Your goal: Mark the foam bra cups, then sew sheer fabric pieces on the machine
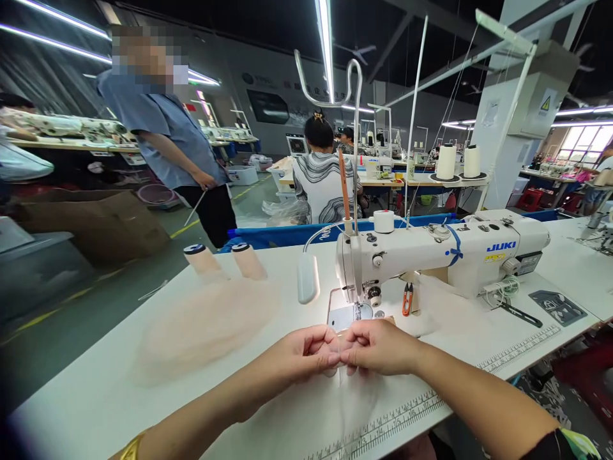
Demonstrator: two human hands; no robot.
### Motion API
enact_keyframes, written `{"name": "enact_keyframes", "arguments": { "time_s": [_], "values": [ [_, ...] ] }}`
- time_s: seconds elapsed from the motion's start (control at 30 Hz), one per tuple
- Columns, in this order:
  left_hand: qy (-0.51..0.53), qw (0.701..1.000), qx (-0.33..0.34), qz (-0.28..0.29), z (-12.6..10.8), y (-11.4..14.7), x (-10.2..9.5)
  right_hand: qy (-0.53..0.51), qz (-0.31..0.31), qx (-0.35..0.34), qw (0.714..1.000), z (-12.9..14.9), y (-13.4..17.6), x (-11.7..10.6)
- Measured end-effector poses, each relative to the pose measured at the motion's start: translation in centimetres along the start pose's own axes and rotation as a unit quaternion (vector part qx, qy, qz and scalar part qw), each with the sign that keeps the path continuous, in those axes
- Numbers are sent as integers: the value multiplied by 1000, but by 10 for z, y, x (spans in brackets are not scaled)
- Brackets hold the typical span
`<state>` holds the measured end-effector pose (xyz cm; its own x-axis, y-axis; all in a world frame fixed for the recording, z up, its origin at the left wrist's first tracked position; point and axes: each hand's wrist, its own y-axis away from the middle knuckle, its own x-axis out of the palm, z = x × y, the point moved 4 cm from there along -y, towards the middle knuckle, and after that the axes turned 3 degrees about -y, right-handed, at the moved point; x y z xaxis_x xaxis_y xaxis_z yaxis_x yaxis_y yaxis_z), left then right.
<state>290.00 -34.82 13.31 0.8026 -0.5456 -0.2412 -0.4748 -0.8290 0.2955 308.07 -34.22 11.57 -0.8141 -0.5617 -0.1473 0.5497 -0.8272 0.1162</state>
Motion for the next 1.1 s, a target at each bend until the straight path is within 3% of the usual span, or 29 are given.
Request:
{"name": "enact_keyframes", "arguments": {
  "time_s": [0.13, 0.33, 0.6, 0.77, 0.9, 1.1],
  "values": [
    [-9, 1000, 2, -23, -4, -14, 2, 36, -16, 2, 999, 0, -10, -11],
    [-36, 997, 16, -67, 19, -25, -3, 35, -64, -26, 997, -13, -18, -14],
    [-98, 990, 57, -81, 16, -20, 1, 63, -116, -46, 990, -13, -10, -5],
    [-113, 986, 73, -96, 17, -18, 5, 112, -148, -93, 978, -12, -9, -3],
    [-85, 984, 79, -134, 19, -19, 6, 143, -155, -116, 971, -12, -8, -3],
    [-32, 991, 41, -126, 25, -21, 12, 156, -161, -130, 966, -11, -5, -4]
  ]
}}
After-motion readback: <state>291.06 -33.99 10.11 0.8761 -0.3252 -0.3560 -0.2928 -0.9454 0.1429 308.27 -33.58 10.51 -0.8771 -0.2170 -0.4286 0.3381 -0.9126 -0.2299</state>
